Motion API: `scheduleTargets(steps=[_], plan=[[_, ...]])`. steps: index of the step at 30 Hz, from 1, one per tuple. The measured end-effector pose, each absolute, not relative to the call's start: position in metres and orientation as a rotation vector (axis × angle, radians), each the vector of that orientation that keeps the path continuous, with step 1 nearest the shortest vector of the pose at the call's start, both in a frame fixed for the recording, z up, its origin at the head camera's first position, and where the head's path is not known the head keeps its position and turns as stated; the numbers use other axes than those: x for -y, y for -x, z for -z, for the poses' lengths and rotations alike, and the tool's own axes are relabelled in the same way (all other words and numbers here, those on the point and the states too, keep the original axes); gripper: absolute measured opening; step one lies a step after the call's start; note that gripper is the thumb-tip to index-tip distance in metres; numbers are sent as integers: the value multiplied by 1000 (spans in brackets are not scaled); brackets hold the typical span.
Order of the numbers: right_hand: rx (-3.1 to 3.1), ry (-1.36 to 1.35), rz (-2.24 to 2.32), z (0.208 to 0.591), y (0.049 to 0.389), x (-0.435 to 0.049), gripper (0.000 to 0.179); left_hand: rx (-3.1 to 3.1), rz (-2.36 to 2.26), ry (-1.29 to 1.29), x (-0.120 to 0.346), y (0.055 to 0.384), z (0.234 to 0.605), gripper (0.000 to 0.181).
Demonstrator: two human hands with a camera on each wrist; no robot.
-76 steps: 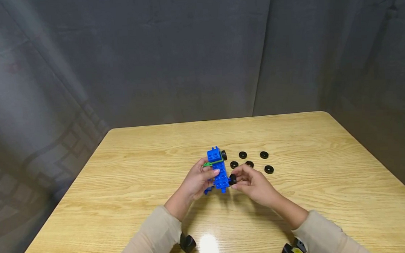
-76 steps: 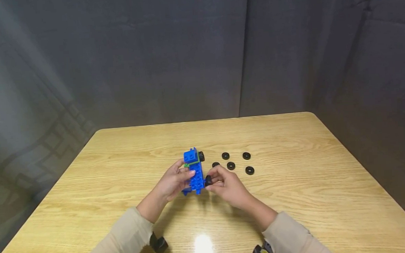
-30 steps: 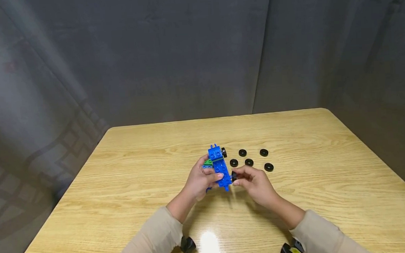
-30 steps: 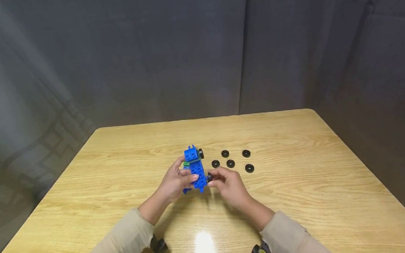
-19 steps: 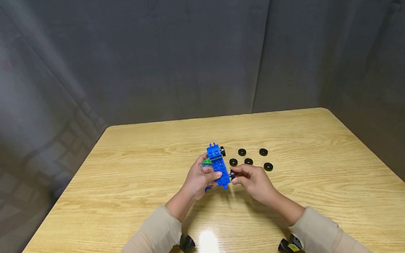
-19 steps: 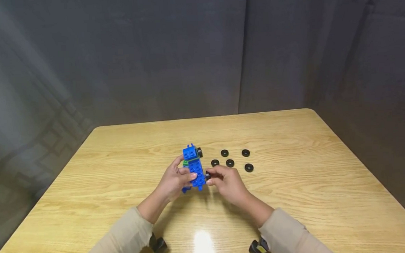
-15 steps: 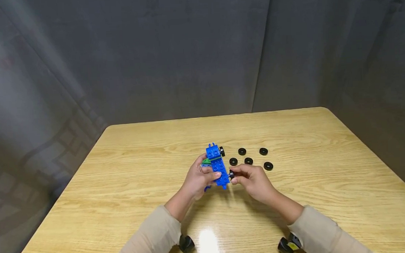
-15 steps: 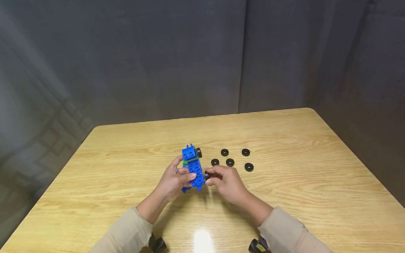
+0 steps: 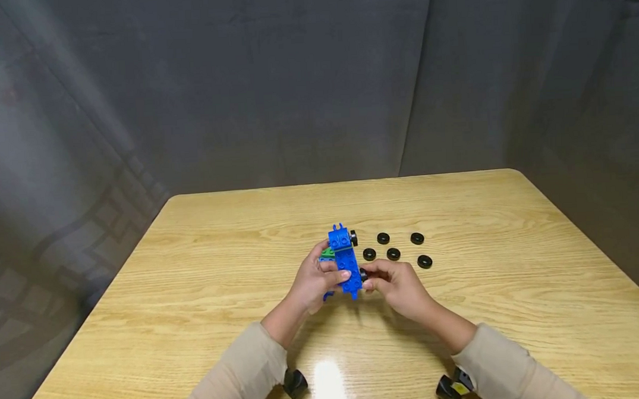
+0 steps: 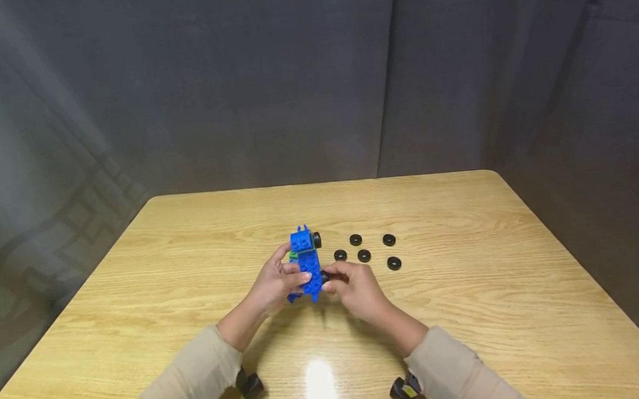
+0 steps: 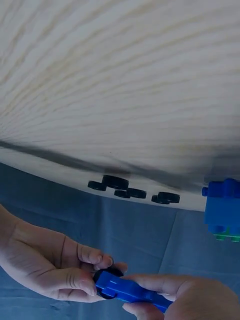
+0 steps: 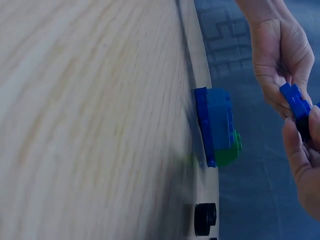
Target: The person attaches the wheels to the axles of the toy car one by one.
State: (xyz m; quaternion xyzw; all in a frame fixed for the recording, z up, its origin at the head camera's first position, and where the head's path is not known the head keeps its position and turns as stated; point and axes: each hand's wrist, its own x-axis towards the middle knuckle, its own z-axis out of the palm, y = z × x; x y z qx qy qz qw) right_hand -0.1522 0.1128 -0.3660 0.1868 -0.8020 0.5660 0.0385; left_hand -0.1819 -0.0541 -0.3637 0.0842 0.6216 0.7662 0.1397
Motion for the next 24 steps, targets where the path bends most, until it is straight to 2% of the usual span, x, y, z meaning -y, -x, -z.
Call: scheduleTargets(steps=[24], plan=[[2528,-583,-1755,361,148,-121,28,-1694,-2185,-298,55,186,363,63]])
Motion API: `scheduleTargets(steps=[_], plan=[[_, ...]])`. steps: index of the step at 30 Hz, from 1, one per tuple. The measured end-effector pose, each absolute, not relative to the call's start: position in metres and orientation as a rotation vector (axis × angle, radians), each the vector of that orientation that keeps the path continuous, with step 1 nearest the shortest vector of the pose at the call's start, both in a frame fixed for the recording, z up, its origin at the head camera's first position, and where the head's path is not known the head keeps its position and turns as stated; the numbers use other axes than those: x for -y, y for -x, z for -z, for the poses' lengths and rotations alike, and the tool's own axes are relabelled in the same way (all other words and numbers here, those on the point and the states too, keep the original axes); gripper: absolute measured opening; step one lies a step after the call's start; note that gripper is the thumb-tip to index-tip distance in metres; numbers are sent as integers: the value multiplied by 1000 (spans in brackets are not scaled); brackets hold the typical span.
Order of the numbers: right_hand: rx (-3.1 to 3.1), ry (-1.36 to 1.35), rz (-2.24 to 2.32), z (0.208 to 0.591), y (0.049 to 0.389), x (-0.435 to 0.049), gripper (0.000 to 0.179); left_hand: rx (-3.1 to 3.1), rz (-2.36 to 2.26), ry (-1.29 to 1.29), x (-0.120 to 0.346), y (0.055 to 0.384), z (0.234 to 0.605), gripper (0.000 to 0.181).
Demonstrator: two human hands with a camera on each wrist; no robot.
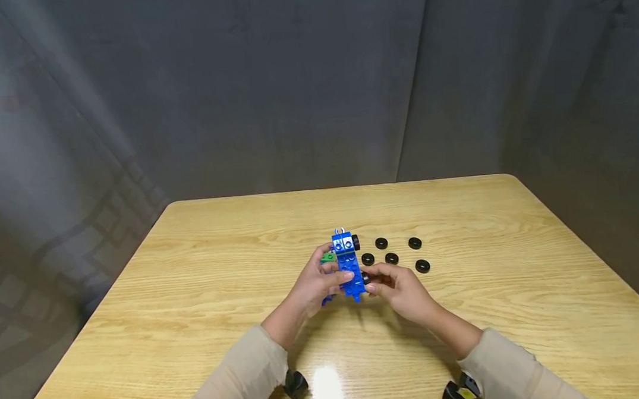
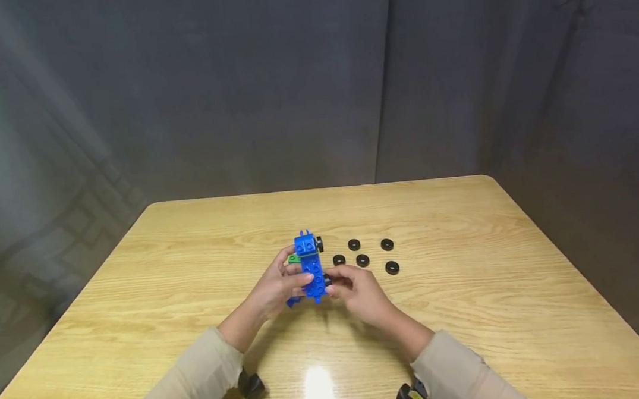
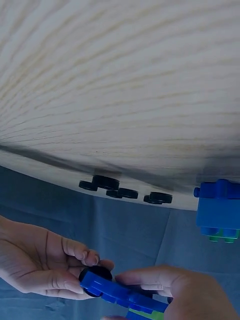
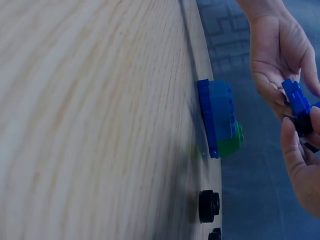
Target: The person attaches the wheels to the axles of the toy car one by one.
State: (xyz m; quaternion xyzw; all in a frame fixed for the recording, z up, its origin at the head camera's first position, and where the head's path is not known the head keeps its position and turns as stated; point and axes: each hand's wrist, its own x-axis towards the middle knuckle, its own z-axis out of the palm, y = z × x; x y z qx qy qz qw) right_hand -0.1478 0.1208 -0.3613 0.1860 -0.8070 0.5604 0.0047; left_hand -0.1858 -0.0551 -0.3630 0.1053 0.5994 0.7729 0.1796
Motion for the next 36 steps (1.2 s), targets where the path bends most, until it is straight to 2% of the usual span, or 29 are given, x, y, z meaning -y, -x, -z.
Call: scheduleTargets(steps=[7,24,30,36], plan=[[2500,-624,-1790,361,147,-123,28,-1624,-2239,-277,56,187,363,39],[2567,-623,-1742,367,150,-131,31,-1544,-2314,-236,55,187,362,10],[2569,-546,-1771,367,151,-133,33,-1492,-2343,-255,58,187,364,12],[2532,-478,-1843,365,156,-136,32,-1460,-2364,-206,61,186,364,30]])
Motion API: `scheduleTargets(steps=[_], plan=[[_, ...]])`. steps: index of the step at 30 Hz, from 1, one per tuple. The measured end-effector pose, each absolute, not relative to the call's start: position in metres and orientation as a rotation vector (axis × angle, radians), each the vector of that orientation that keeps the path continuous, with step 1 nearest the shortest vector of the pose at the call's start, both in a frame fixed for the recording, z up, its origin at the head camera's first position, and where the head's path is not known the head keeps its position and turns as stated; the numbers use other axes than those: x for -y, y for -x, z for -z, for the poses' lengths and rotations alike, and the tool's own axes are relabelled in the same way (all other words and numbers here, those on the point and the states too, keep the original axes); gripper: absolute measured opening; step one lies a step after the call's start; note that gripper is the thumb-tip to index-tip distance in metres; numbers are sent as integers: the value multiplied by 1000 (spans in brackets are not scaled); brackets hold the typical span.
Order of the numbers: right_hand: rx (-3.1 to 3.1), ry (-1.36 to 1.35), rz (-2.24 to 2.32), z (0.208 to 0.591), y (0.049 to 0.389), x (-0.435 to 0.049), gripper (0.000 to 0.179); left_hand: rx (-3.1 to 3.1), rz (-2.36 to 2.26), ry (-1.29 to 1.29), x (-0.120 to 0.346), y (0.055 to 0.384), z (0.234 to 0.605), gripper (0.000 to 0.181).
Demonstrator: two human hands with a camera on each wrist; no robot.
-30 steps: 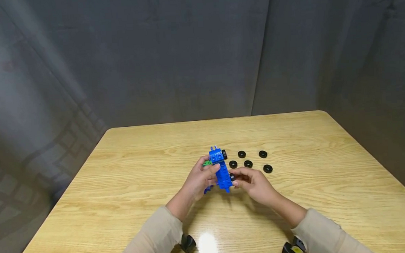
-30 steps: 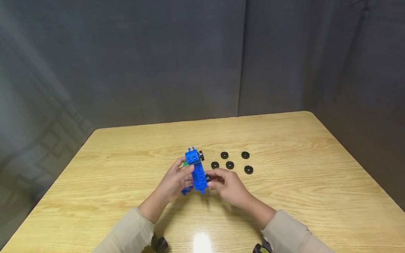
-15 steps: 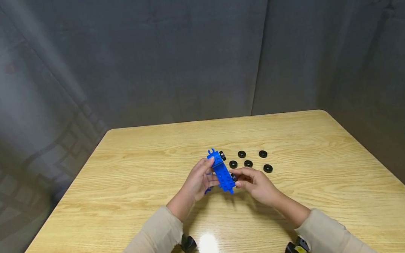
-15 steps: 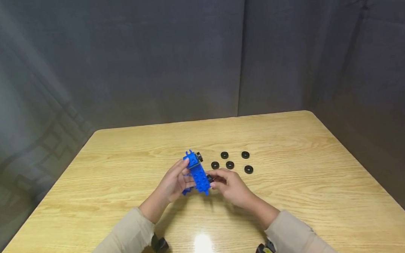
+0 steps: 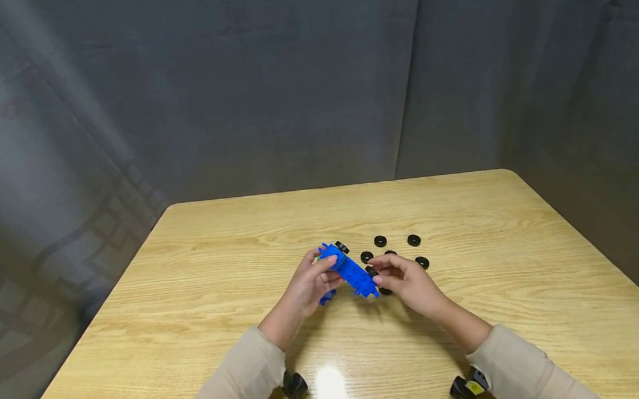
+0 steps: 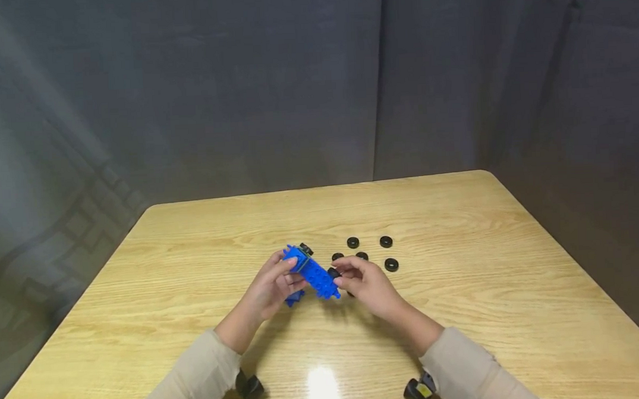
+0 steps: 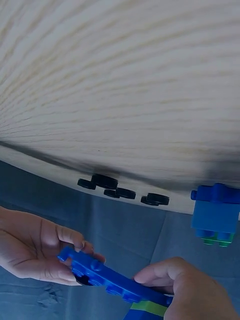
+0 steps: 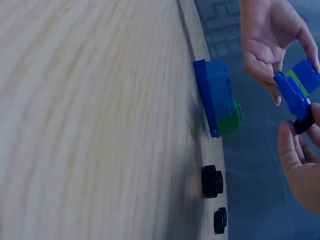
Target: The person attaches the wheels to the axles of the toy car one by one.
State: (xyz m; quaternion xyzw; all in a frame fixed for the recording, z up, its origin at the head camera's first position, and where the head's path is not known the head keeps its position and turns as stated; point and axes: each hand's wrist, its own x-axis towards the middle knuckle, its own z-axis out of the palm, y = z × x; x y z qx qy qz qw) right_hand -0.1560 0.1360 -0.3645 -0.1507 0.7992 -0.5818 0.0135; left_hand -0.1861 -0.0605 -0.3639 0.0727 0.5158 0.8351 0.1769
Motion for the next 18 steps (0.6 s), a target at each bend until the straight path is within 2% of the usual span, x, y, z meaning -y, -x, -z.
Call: scheduleTargets(steps=[10,18], plan=[[-2410,308,1890,360,163,-139,32,-1528,-2260,-240,67,185,365,56],[-2403,292,1914,356,168,-140,34,-1572,-2056,-299,69,182,366,61]])
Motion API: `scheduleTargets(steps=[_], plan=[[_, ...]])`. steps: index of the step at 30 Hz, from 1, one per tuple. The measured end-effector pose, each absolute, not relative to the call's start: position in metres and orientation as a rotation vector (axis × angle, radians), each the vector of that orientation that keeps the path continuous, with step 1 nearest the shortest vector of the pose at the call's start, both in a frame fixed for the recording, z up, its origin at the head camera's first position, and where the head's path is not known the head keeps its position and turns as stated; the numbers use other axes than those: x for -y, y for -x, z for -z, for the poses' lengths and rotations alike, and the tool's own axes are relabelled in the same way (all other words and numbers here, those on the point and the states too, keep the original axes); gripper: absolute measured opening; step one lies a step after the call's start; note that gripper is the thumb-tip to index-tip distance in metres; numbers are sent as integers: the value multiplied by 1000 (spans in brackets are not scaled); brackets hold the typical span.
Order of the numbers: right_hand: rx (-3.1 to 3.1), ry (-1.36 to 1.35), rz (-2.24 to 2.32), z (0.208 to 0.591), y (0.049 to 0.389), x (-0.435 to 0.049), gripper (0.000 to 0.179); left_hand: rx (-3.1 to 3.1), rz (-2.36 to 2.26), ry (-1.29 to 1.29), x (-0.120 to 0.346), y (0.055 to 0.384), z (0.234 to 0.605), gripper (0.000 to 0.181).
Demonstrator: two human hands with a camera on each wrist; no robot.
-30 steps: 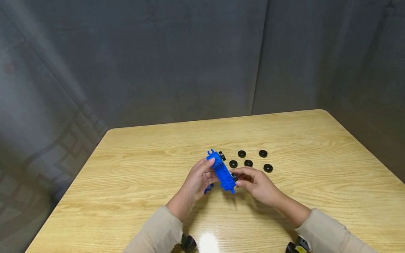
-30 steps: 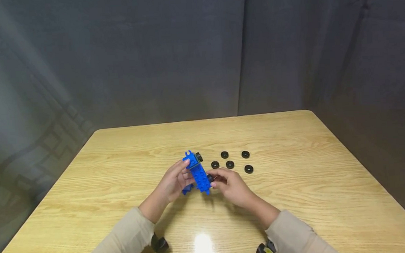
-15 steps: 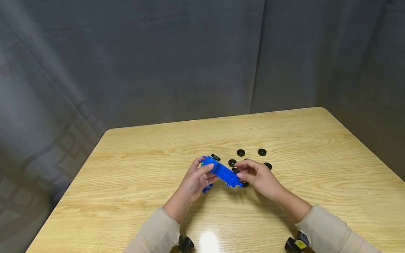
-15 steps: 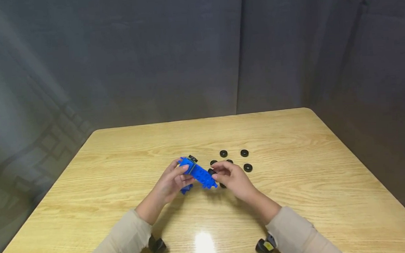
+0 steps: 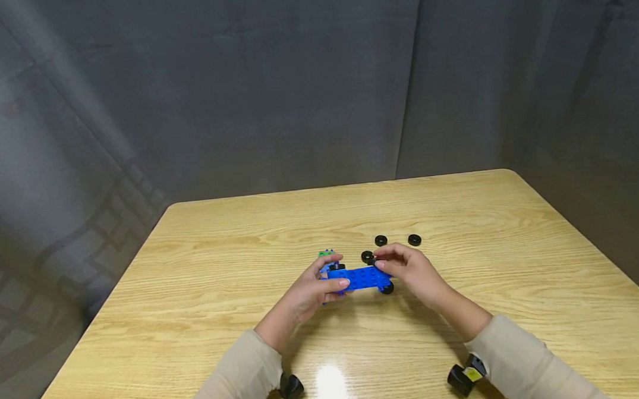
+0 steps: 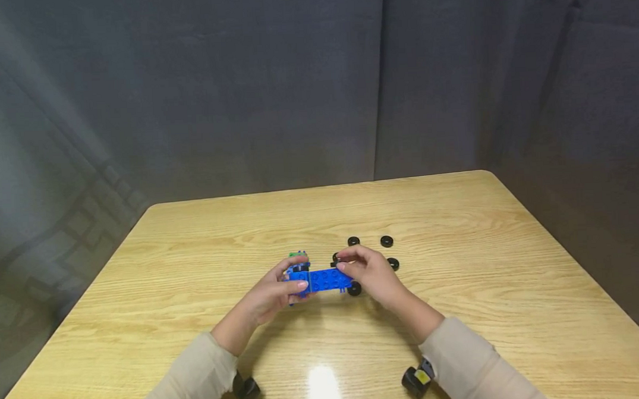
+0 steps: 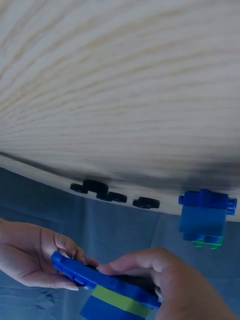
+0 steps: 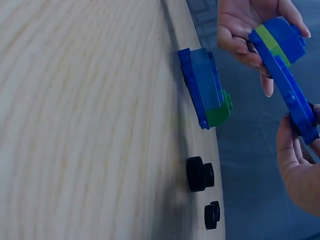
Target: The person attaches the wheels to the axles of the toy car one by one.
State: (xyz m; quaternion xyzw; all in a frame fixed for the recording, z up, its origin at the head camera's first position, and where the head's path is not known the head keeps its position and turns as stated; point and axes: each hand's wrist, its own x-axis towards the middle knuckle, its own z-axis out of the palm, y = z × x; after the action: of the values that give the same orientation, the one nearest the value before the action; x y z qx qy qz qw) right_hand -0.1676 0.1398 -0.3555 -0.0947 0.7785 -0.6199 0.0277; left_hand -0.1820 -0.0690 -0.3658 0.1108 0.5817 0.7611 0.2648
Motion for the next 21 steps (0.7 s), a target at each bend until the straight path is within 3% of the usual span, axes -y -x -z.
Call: scheduleTargets(steps=[21], plan=[[-2375,369,1887,356,176,-138,33,-1560,-1861,-406,71,183,368,45]])
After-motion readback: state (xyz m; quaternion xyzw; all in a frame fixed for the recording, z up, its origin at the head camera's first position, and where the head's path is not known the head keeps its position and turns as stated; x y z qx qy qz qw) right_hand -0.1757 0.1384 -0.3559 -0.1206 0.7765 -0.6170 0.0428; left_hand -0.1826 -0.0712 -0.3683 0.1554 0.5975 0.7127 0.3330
